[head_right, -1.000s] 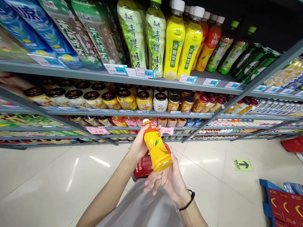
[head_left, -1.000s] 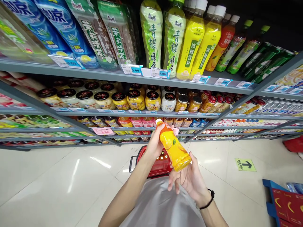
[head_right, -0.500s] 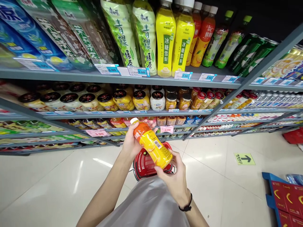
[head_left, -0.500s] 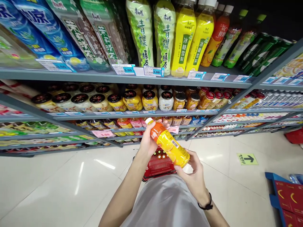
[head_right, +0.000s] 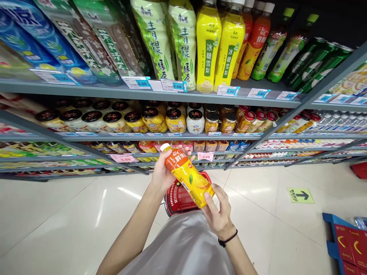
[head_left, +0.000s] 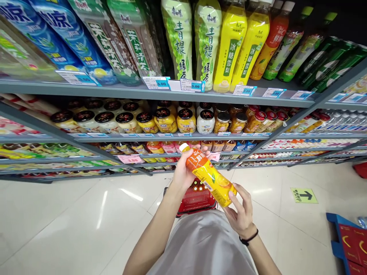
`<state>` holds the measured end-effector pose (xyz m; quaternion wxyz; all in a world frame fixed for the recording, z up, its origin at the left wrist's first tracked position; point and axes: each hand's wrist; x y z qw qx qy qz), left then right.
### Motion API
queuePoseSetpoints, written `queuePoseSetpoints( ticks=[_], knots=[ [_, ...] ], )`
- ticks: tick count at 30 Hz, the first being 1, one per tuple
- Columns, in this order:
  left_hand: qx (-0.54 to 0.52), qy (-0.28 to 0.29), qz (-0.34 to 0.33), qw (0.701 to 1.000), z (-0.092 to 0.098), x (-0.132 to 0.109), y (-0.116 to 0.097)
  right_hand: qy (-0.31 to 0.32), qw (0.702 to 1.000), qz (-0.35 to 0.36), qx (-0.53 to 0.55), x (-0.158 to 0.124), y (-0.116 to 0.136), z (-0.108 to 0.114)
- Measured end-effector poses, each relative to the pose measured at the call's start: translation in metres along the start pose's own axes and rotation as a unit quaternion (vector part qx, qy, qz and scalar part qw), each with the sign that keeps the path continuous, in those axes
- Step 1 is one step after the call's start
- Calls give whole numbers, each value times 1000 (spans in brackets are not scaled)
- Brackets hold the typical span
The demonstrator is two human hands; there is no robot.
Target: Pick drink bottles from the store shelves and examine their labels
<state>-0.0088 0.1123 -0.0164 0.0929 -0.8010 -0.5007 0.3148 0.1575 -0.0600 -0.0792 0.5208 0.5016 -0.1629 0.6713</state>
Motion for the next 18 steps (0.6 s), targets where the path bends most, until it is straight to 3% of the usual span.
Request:
queuePoseSetpoints(
  ticks=[6,10,14,16,18],
  knots=[
    [22,64,-44,997,14,-3,-4,-73,990,-100,70,7,8,-14],
    [28,110,-76,991,25,-10,-10,-94,953,-249,143,5,19,-22],
    [43,150,-90,984,30,-24,-21,-93,852,-432,281,3,36,-34],
    [55,171,-81,980,32,-32,-27,-84,771,-521,358,4,47,-40],
    [76,189,-73,976,34,-40,-34,-41,669,-608,426,5,61,-47]
  ],
)
Point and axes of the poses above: each hand's wrist, its own x-axis towards the middle knuckle, its own z-axis out of the back of the hand, y = z × x, and after that the axes turned 9 degrees about -y, right-handed
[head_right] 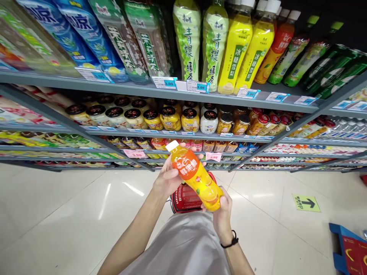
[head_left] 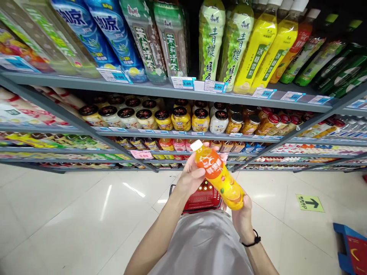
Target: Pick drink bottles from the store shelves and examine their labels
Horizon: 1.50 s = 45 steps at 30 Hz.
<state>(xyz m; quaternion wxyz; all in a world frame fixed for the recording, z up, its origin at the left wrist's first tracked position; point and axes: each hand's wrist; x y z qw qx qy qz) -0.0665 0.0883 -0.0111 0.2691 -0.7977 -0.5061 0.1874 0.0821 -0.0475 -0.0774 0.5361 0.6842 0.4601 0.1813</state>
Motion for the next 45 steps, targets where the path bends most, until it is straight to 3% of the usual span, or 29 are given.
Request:
queuePoseSetpoints(
  ticks=[4,8,12,16,21,24,31,38,42,45],
  knots=[
    [69,18,-31,997,1,-15,-12,42,974,-221,36,-18,-12,-17],
    [165,26,-98,981,2,-31,-23,84,952,-294,19,-33,-29,-24],
    [241,30,-159,957,6,-46,-28,137,953,-269,36,-46,-40,-32],
    [256,21,-180,950,11,-55,-29,121,973,-187,56,-56,-45,-32],
    [239,-58,-145,958,23,-55,-27,125,991,-50,-16,-69,-47,-18],
    [207,-88,-95,970,36,-51,-24,139,989,-12,-53,-78,-45,-19],
    [65,-136,30,988,49,-49,-25,226,966,-104,72,-94,-54,-40],
    [61,-147,41,986,58,-55,-20,197,953,-222,66,-100,-40,-56],
    [70,-137,49,987,61,-55,-15,187,955,-223,55,-98,-37,-54],
    [70,-134,60,987,57,-54,-15,193,964,-176,54,-96,-42,-48]
  ],
)
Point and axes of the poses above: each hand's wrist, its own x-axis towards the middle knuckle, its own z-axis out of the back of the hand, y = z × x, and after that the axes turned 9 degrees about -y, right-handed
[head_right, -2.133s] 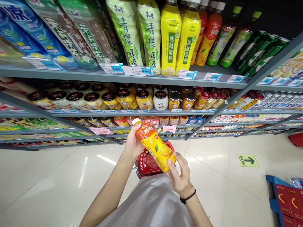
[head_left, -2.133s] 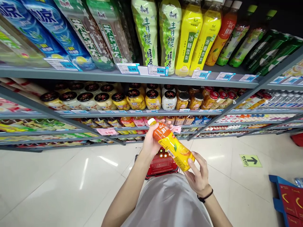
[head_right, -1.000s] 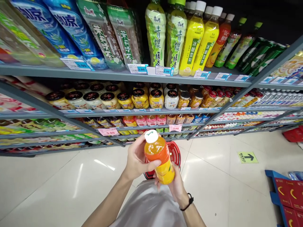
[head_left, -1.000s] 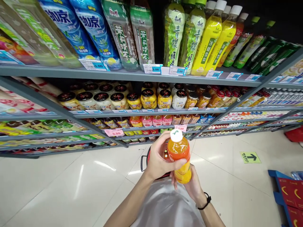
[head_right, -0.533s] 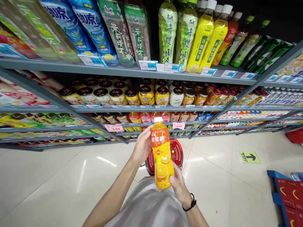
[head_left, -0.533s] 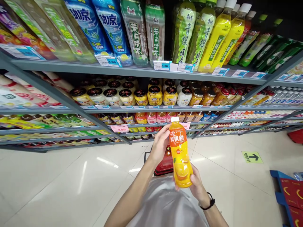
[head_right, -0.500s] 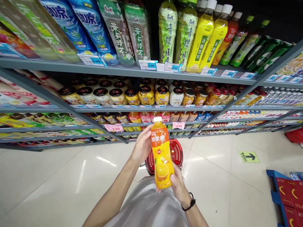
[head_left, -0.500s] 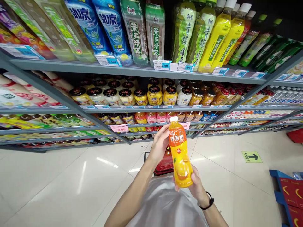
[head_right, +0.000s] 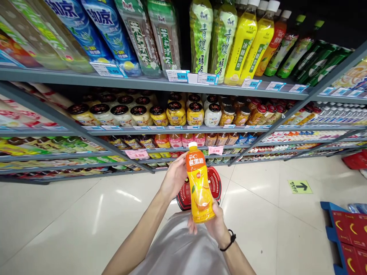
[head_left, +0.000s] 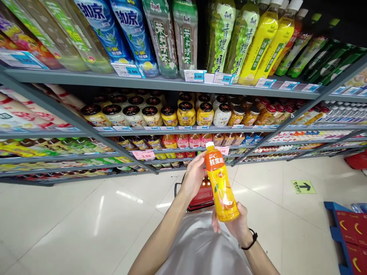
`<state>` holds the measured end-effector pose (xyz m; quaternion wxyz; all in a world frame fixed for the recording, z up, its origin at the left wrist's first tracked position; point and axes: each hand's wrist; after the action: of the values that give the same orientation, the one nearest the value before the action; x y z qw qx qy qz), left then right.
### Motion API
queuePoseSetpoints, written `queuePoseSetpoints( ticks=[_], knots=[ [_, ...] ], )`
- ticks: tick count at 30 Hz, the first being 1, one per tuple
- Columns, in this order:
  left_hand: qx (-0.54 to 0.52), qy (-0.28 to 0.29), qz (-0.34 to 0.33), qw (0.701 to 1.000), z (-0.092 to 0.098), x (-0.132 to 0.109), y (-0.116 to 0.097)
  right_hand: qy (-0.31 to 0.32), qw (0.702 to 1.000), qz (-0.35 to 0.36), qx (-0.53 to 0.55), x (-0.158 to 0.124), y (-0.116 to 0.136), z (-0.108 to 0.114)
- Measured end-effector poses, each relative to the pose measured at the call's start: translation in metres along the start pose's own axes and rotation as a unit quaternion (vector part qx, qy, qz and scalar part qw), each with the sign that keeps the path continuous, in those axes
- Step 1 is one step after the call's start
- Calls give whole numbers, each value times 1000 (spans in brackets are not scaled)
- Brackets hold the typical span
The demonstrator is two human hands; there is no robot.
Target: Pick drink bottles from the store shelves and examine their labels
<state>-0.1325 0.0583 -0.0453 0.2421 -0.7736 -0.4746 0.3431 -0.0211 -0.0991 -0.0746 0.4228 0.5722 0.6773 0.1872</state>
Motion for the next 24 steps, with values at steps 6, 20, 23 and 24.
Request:
queuePoseSetpoints(
  ticks=[6,20,23,24],
  knots=[
    [-4,12,21,1000,-9,-2,-10,-50,994,86,-46,3,-23,16],
    [170,123,-122,970,7,0,-11,-130,885,193,-404,36,-31,45],
    [342,132,-173,914,36,8,-13,-126,839,192,-494,55,-34,69],
    [391,133,-162,896,47,10,-13,-120,825,186,-521,61,-37,80]
  ],
)
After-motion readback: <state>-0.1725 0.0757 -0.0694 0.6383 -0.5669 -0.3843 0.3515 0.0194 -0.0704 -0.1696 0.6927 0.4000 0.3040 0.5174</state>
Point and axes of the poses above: each hand's wrist, its own x-axis towards the middle knuckle, its own z-axis out of the back of the hand, y = z × x, and after that the axes turned 9 degrees about -y, right-handed
